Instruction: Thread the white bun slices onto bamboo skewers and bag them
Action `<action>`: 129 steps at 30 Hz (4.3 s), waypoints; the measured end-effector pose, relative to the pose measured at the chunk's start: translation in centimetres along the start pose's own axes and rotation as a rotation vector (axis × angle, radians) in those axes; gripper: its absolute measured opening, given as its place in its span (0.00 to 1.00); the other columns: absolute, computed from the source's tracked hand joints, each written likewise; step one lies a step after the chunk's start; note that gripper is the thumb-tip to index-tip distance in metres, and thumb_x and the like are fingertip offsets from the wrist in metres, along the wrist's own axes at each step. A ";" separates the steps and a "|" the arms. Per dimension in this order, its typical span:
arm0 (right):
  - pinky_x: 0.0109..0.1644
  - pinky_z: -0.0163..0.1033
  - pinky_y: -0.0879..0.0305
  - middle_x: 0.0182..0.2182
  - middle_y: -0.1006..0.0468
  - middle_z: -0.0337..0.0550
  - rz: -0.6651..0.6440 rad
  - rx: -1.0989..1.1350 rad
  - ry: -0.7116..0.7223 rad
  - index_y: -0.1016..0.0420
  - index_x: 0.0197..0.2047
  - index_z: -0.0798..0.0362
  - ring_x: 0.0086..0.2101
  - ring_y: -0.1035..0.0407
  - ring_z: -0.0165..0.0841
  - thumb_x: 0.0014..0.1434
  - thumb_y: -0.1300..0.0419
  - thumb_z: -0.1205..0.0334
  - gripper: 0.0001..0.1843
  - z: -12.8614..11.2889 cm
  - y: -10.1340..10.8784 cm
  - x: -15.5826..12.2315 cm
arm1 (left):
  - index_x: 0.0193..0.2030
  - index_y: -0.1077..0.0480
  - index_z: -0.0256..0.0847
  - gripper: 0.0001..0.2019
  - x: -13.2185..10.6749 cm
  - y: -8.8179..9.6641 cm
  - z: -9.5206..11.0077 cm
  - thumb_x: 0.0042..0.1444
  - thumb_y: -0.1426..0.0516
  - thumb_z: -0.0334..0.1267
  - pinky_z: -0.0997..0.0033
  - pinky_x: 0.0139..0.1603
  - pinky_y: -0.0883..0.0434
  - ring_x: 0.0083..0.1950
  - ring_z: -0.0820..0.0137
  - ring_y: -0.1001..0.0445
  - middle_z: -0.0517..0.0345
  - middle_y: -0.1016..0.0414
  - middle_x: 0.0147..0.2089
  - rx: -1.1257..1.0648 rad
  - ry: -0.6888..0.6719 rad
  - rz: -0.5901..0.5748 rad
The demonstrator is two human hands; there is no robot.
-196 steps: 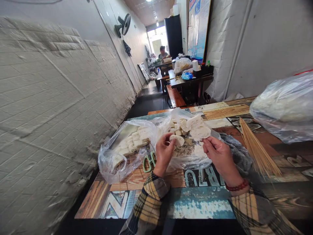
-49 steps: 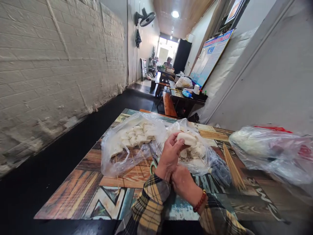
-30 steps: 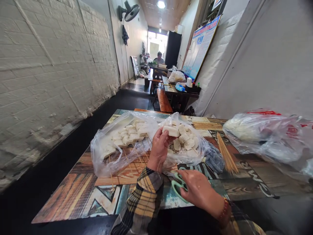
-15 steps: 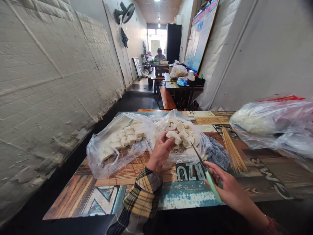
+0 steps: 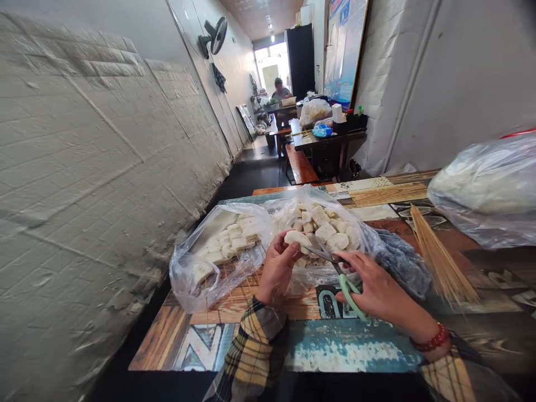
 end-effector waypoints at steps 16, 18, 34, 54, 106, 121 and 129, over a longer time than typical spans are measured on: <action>0.57 0.51 0.33 0.52 0.26 0.51 -0.045 0.015 -0.008 0.33 0.63 0.51 0.51 0.30 0.45 0.49 0.32 0.56 0.37 -0.3 -0.1 0.2 | 0.42 0.26 0.41 0.17 -0.7 -0.8 -0.3 0.45 0.30 0.40 0.72 0.41 0.29 0.39 0.72 0.25 0.58 0.22 0.40 0.076 0.025 -0.011; 0.54 0.49 0.31 0.51 0.26 0.50 -0.054 0.030 -0.019 0.33 0.63 0.51 0.48 0.29 0.43 0.50 0.33 0.56 0.37 -0.3 0.0 0.2 | 0.42 0.26 0.41 0.18 -0.7 -0.7 -0.3 0.44 0.30 0.40 0.73 0.41 0.29 0.39 0.72 0.26 0.58 0.22 0.40 0.083 0.025 -0.006; 0.51 0.46 0.28 0.48 0.20 0.49 -0.009 0.139 0.111 0.29 0.60 0.52 0.45 0.25 0.40 0.60 0.39 0.57 0.25 1.2 -0.6 -0.3 | 0.42 0.27 0.39 0.17 -0.9 -0.4 -0.2 0.45 0.31 0.39 0.73 0.38 0.31 0.38 0.71 0.26 0.54 0.21 0.42 0.118 0.043 -0.020; 0.45 0.43 0.27 0.44 0.22 0.46 -0.074 0.065 -0.029 0.29 0.61 0.50 0.36 0.26 0.36 0.54 0.35 0.55 0.31 -0.9 0.9 0.0 | 0.39 0.24 0.39 0.17 -1.4 -0.5 -0.8 0.43 0.30 0.41 0.73 0.37 0.32 0.34 0.73 0.28 0.59 0.24 0.35 0.110 0.103 -0.118; 0.35 0.41 0.34 0.32 0.21 0.45 0.178 -0.323 -0.155 0.24 0.35 0.51 0.31 0.26 0.38 0.61 0.47 0.58 0.11 3.1 -1.4 1.6 | 0.40 0.26 0.36 0.18 0.0 1.4 -1.2 0.40 0.30 0.35 0.66 0.47 0.27 0.42 0.67 0.23 0.53 0.22 0.42 -0.155 0.027 0.052; 0.21 0.34 0.41 0.19 0.30 0.36 0.196 0.366 -0.231 0.26 0.34 0.49 0.19 0.37 0.32 0.61 0.47 0.44 0.18 -0.1 -0.7 0.6 | 0.44 0.27 0.36 0.24 -0.1 1.7 -1.0 0.39 0.28 0.38 0.72 0.35 0.28 0.36 0.70 0.23 0.53 0.21 0.41 -0.188 0.010 0.121; 0.20 0.33 0.48 0.18 0.36 0.33 -0.065 0.584 -0.262 0.32 0.27 0.49 0.17 0.45 0.28 0.62 0.47 0.44 0.20 -1.8 -3.2 0.9 | 0.42 0.26 0.36 0.21 -0.2 2.3 0.3 0.41 0.29 0.39 0.75 0.33 0.30 0.34 0.72 0.24 0.53 0.21 0.39 -0.201 -0.093 0.195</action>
Point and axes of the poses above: each hand's wrist, its own x-axis towards the middle knuckle, its own y-axis out of the back of the hand, z = x × y, the point moved 2 cm from there along x, towards the middle knuckle
